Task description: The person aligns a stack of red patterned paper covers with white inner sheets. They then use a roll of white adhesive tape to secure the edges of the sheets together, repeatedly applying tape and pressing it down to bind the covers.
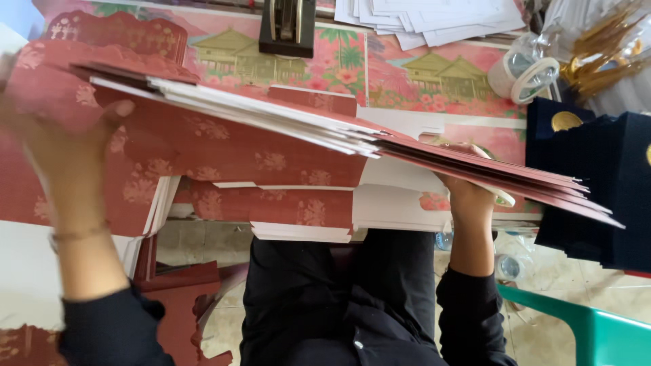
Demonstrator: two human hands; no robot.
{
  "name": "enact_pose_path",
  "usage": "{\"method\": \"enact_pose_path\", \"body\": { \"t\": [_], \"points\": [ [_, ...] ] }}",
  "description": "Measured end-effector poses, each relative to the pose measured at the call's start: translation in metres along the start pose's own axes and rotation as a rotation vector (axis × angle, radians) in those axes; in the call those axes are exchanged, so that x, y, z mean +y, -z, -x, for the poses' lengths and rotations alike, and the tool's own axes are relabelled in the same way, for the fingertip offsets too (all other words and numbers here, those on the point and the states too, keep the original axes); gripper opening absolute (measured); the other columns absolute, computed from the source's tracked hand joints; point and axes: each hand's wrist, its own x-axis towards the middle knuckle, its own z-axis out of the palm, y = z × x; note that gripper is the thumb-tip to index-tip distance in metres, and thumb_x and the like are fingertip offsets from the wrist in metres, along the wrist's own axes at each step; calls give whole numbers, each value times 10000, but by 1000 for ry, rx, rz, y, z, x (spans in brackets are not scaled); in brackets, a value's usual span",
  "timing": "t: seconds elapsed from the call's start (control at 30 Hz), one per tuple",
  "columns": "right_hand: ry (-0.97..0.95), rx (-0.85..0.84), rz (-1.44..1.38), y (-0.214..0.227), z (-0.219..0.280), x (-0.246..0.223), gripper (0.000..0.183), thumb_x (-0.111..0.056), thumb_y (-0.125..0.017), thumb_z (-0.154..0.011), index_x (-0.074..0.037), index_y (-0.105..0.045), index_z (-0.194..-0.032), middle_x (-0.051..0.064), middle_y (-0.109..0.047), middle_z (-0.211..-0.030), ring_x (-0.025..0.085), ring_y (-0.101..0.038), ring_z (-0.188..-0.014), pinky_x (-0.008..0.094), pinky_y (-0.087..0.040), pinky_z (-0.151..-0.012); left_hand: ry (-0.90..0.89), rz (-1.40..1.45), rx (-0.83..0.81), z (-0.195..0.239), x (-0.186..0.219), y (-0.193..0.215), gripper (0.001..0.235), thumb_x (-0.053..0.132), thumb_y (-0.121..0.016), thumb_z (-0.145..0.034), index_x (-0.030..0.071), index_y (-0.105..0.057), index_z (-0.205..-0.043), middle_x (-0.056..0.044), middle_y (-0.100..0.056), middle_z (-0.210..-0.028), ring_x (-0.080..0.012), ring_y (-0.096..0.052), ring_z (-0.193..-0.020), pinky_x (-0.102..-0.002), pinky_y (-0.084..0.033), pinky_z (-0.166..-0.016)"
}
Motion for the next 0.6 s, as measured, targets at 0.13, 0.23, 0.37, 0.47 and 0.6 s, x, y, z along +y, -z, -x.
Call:
{"method": "enact_pose_path", "body": {
  "t": [0.13,0.23,0.37,0.47,0.6],
  "points": [
    [29,-58,-150,-9,-6,-29,228,-20,-773,-914,-35,-666,-1115,221,-787,-1110,350,-826,-1127,381,-697,-937,-322,687,-403,-39,2,-32,928,72,-777,-972,89,-172,-1675,-404,-439,-1687,-439,-436,-1601,-471,-420,-1191],
    [51,-61,-308,4,-24,13,714,-277,-695,-1064,-136,-332,-1662,323,-583,-1538,405,-659,-1372,397,-575,-1115,-367,845,-423,-35,27,-51,1017,-99,-822,-946,138,-194,-1711,-455,-564,-1544,-459,-589,-1460,-539,-511,-1226],
    [-165,-254,-30,27,-42,69,971,-17,-615,-832,-217,-238,-1704,157,-565,-1627,263,-514,-1551,373,-314,-1317,-304,724,-420,-27,89,-50,996,88,-890,-936,84,-232,-1684,-228,-657,-1463,-311,-664,-1337,-431,-517,-1189],
    [-915,-66,810,28,-65,87,1134,-756,-791,-825,-131,-247,-1599,169,-743,-1181,337,-745,-938,554,-504,-903,-302,724,-300,-33,90,-70,637,131,-941,-932,147,-524,-1414,-18,-606,-1298,-134,-597,-1079,-260,-505,-872],
    [-563,323,139,31,-46,41,1077,-435,-988,-747,-62,-361,-1538,106,-688,-1218,197,-695,-1002,363,-605,-739,-246,909,-185,-21,99,-62,706,-6,-939,-905,122,-457,-1405,-68,-579,-1376,-206,-582,-1327,-340,-528,-1167]
  ]
}}
